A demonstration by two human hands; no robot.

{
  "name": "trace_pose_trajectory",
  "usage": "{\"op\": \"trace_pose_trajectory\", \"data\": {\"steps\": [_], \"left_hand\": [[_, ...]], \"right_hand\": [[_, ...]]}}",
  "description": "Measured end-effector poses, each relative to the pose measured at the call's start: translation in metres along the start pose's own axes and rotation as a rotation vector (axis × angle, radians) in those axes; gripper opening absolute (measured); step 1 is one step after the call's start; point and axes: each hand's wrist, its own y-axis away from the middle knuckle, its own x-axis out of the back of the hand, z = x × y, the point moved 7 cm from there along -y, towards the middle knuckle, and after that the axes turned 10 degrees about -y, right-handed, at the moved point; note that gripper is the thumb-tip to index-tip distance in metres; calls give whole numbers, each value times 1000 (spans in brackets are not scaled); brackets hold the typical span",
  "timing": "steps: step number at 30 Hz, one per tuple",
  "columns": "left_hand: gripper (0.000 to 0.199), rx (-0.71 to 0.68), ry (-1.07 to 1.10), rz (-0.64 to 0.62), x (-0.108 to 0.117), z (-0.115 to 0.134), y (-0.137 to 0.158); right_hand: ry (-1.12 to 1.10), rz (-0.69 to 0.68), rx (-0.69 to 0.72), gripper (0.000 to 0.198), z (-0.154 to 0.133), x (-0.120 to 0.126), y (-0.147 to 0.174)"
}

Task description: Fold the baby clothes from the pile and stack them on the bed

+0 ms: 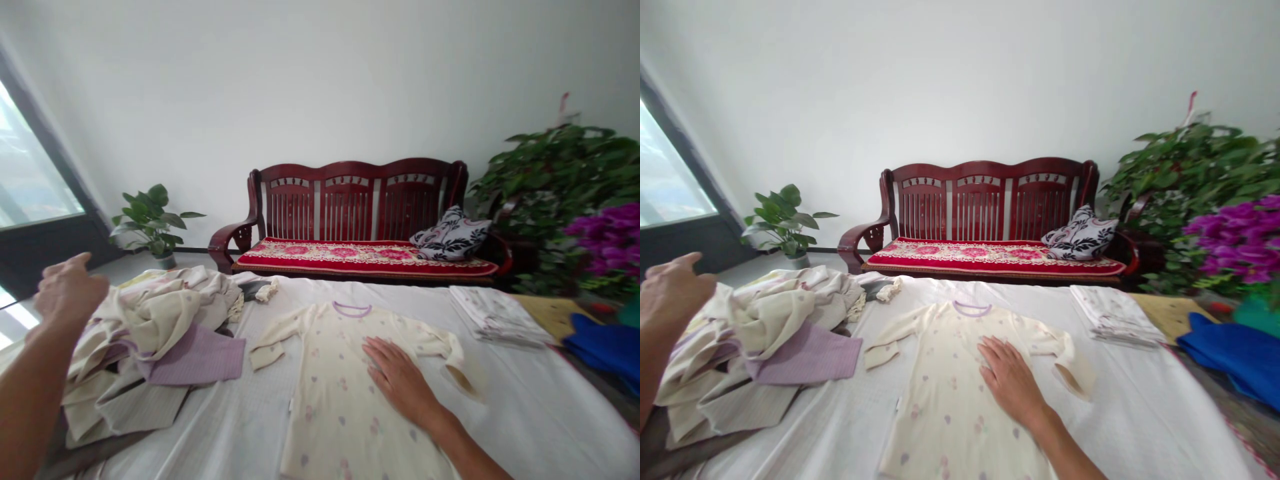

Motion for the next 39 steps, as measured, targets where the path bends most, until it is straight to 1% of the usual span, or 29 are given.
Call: {"op": "trace_pose_trajectory", "data": {"steps": [1,2,3,4,5,6,7,8,10,12,14,17,20,22,25,26,29,30,31,32,33,36,37,39], "left_hand": [[51,-19,91,73,7,11,16],[47,-119,207,154,12,28,35],[44,-250,317,170,10,49,58],[42,-383,402,99,0,71,83],[40,-494,456,-20,-17,93,108],[37,-610,478,-179,-39,115,133],[35,-689,465,-316,-61,133,157],[35,-743,427,-400,-83,148,175],[38,-759,329,-478,-121,168,197],[39,-726,238,-534,-152,182,205],[35,-713,209,-559,-171,192,207],[26,-701,216,-582,-184,204,209],[14,-700,254,-611,-187,213,214],[6,-717,312,-615,-183,218,217],[15,-720,462,-621,-165,222,218],[19,-707,550,-649,-159,223,217],[30,-640,879,-835,-141,227,212],[33,-625,950,-883,-136,230,208],[34,-628,971,-892,-132,232,202],[34,-661,925,-847,-127,234,194],[33,-713,828,-758,-123,236,185],[29,-878,409,-442,-115,240,164],[30,-904,271,-375,-116,240,161],[34,-895,71,-325,-121,236,160]], "right_hand": [[1,-3,-1,46,0,0,0],[2,-5,-2,46,0,0,0],[2,-5,-1,47,0,0,0],[0,-3,-1,47,0,-1,0],[-2,1,-1,47,1,-1,0],[-4,7,1,47,1,-1,1],[-7,14,4,46,1,-1,1],[-10,22,8,46,2,-1,1],[-15,32,18,46,2,-2,1],[-13,32,23,46,2,-2,1],[-10,29,22,46,2,-3,1],[-13,35,21,46,2,-2,1],[-20,42,23,46,1,-2,1],[-23,48,20,46,1,-2,2],[-23,43,16,46,1,-1,2],[-22,37,14,46,1,-1,1],[-23,20,2,46,0,0,1],[-26,19,-3,46,0,0,1],[-30,18,-6,47,0,1,1],[-34,18,-7,47,0,1,1],[-37,16,-7,47,0,1,1],[-40,15,-7,47,0,0,2],[-40,16,-6,47,0,0,2],[-36,21,-2,47,0,0,2]]}}
